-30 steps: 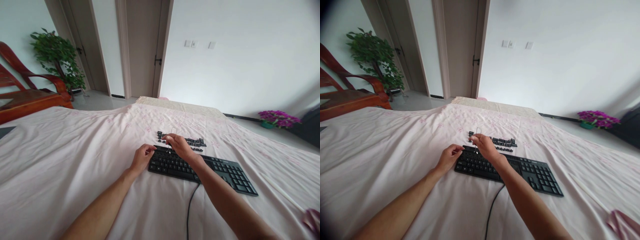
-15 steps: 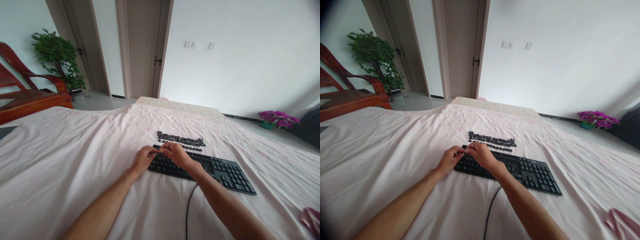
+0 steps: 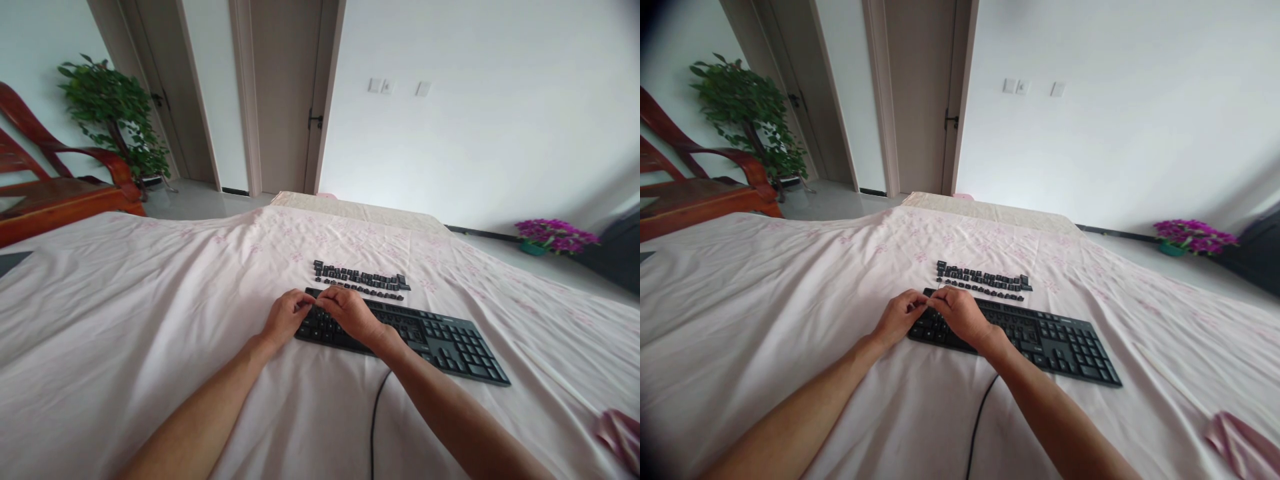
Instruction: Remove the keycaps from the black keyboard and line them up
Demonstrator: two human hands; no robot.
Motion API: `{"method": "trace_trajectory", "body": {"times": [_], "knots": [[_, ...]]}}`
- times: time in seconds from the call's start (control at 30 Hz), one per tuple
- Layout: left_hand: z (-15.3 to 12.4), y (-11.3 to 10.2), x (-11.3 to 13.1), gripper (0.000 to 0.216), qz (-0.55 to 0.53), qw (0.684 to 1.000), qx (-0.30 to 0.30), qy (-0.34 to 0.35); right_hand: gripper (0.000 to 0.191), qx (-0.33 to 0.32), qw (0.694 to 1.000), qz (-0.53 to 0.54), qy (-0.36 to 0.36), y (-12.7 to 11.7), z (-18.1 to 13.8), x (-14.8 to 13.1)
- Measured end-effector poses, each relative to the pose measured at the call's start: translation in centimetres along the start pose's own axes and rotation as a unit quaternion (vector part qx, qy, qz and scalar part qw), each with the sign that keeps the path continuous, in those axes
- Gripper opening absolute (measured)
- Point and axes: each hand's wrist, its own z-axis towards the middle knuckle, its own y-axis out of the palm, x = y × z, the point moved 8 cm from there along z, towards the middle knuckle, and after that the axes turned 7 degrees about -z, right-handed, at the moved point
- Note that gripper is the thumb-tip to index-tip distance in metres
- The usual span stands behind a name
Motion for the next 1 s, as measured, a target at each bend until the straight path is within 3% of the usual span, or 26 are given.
{"method": "trace_trajectory", "body": {"times": [0.23, 0.43, 1.0], "knots": [[0.0, 0.0, 0.5, 0.015, 0.028, 0.999, -0.004, 0.018, 0.027, -0.007, 1.000, -0.022, -0.003, 0.0, 0.0, -1.3], [-0.1, 0.0, 1.0, 0.013, 0.068, 0.996, -0.005, 0.051, 0.023, 0.014, 0.999, -0.030, 0.002, 0.5, -0.4, -1.2], [-0.4, 1.6, 1.7, 0.010, 0.089, 0.988, -0.087, 0.088, 0.026, 0.031, 0.998, 0.003, -0.051, 1.6, -1.1, -0.8]]}}
